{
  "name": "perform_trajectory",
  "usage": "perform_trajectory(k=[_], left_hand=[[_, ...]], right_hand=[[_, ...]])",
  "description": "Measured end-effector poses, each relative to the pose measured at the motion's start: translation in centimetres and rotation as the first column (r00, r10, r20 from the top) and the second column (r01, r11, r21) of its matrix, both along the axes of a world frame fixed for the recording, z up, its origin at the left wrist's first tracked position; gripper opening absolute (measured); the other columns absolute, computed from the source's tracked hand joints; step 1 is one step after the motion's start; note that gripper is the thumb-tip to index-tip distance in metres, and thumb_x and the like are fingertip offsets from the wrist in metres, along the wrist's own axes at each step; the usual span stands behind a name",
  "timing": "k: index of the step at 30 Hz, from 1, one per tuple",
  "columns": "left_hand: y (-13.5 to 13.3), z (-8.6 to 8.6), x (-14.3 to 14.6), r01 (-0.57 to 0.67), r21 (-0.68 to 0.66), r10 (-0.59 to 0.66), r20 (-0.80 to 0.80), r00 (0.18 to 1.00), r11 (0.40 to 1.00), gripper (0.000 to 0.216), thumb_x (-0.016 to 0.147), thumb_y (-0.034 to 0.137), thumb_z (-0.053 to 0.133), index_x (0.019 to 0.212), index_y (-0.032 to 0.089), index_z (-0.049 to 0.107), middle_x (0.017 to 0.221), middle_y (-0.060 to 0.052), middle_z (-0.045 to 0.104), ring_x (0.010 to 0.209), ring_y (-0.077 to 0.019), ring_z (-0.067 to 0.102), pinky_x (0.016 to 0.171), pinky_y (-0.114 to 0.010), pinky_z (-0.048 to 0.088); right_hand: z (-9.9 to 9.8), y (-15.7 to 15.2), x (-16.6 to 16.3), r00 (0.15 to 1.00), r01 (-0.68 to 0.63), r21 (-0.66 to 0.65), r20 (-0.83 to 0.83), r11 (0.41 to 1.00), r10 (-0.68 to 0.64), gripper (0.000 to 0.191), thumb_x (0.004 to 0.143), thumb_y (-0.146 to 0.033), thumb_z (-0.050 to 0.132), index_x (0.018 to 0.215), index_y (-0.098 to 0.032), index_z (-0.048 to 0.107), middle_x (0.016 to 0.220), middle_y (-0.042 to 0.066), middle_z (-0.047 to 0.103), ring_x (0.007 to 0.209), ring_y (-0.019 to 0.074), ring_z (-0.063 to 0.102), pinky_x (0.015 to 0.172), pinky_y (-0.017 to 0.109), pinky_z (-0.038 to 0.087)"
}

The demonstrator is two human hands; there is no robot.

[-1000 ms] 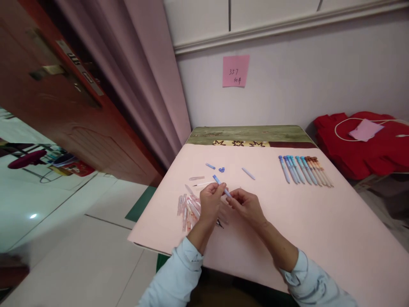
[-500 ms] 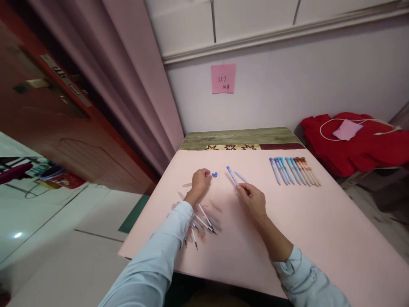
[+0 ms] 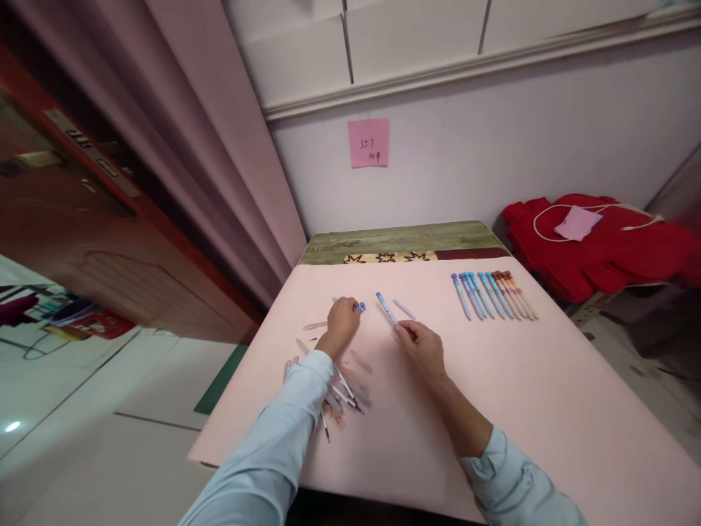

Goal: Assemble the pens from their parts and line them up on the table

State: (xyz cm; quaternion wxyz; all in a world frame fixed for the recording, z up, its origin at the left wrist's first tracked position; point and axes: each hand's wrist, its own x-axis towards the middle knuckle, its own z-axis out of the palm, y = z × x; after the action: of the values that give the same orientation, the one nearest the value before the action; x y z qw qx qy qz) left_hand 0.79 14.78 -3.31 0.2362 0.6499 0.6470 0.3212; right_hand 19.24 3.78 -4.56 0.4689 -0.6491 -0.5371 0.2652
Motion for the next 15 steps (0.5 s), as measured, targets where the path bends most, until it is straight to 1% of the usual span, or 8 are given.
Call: perform_trajectory(k=[3,5,7,9,11,12,13,15], left_hand=[[-0.5,0.3,-0.2,-0.021,0.002,0.02,0.149,0.989,1.0,0.008,0.064,0.017,0.073,0.067,0.019,0.066,0.068,-0.005,0.066,0.08,-0.0225,0.063,0.082,-0.035,0.046],[-1.2,0.7,-0.4,-0.032,-0.011,0.034,0.27,0.962,0.999,0.012,0.067,0.022,0.073,0.076,0.019,0.066,0.065,-0.003,0.066,0.071,-0.0198,0.065,0.075,-0.033,0.05],[-2.1,1.2,-0.6,-0.041,-0.024,0.047,0.378,0.925,0.999,0.02,0.072,0.029,0.07,0.087,0.017,0.065,0.067,-0.003,0.067,0.067,-0.0179,0.067,0.07,-0.032,0.053],[-3.3,1.8,-0.8,-0.046,-0.041,0.061,0.545,0.836,0.998,0.028,0.072,0.033,0.072,0.092,0.015,0.063,0.071,-0.004,0.069,0.068,-0.0179,0.069,0.069,-0.032,0.055],[-4.5,2.4,-1.0,-0.04,-0.064,0.073,0.72,0.69,0.997,0.036,0.065,0.033,0.08,0.091,0.014,0.063,0.073,-0.005,0.07,0.07,-0.0185,0.07,0.071,-0.033,0.057],[-5.0,2.7,-1.1,-0.032,-0.073,0.077,0.781,0.62,0.997,0.039,0.061,0.032,0.083,0.089,0.014,0.064,0.072,-0.005,0.07,0.069,-0.0186,0.071,0.071,-0.033,0.057],[-5.4,2.9,-1.2,-0.023,-0.08,0.079,0.816,0.573,0.997,0.041,0.058,0.032,0.085,0.088,0.013,0.064,0.072,-0.005,0.07,0.069,-0.0185,0.071,0.071,-0.033,0.058],[-6.0,3.1,-1.4,-0.011,-0.085,0.077,0.827,0.557,0.996,0.042,0.057,0.031,0.086,0.088,0.013,0.064,0.072,-0.006,0.071,0.068,-0.0179,0.071,0.071,-0.032,0.058]], right_hand=[[-0.3,0.1,0.0,1.0,-0.016,0.029,-0.016,0.999,0.016,0.024,0.085,-0.04,0.058,0.09,-0.025,0.075,0.083,0.002,0.073,0.073,0.0191,0.066,0.066,0.028,0.05],[-0.5,0.1,0.0,0.999,-0.044,0.071,-0.025,0.996,0.046,0.023,0.085,-0.04,0.059,0.092,-0.025,0.075,0.086,0.003,0.073,0.074,0.0191,0.066,0.069,0.029,0.051],[-0.5,0.0,-0.1,0.997,-0.073,0.122,-0.025,0.99,0.077,0.024,0.085,-0.039,0.059,0.095,-0.025,0.075,0.087,0.003,0.073,0.073,0.0184,0.064,0.069,0.028,0.05],[-0.5,-0.2,-0.3,0.995,-0.1,0.16,-0.006,0.982,0.102,0.024,0.086,-0.039,0.059,0.096,-0.025,0.075,0.085,0.004,0.071,0.07,0.0174,0.062,0.066,0.027,0.049],[-0.4,-0.5,-0.4,0.992,-0.125,0.187,0.027,0.974,0.122,0.024,0.086,-0.039,0.059,0.095,-0.024,0.075,0.081,0.004,0.069,0.067,0.0168,0.059,0.062,0.027,0.047],[-0.3,-0.6,-0.5,0.99,-0.139,0.199,0.042,0.97,0.133,0.024,0.086,-0.039,0.058,0.094,-0.024,0.075,0.08,0.004,0.068,0.066,0.0168,0.059,0.062,0.027,0.047],[-0.3,-0.7,-0.5,0.988,-0.151,0.211,0.053,0.966,0.143,0.024,0.087,-0.04,0.058,0.093,-0.024,0.075,0.079,0.004,0.068,0.066,0.0169,0.059,0.062,0.027,0.047],[-0.3,-1.0,-0.6,0.986,-0.164,0.229,0.056,0.96,0.155,0.025,0.087,-0.04,0.057,0.093,-0.023,0.075,0.078,0.004,0.067,0.067,0.0171,0.059,0.063,0.028,0.047]])
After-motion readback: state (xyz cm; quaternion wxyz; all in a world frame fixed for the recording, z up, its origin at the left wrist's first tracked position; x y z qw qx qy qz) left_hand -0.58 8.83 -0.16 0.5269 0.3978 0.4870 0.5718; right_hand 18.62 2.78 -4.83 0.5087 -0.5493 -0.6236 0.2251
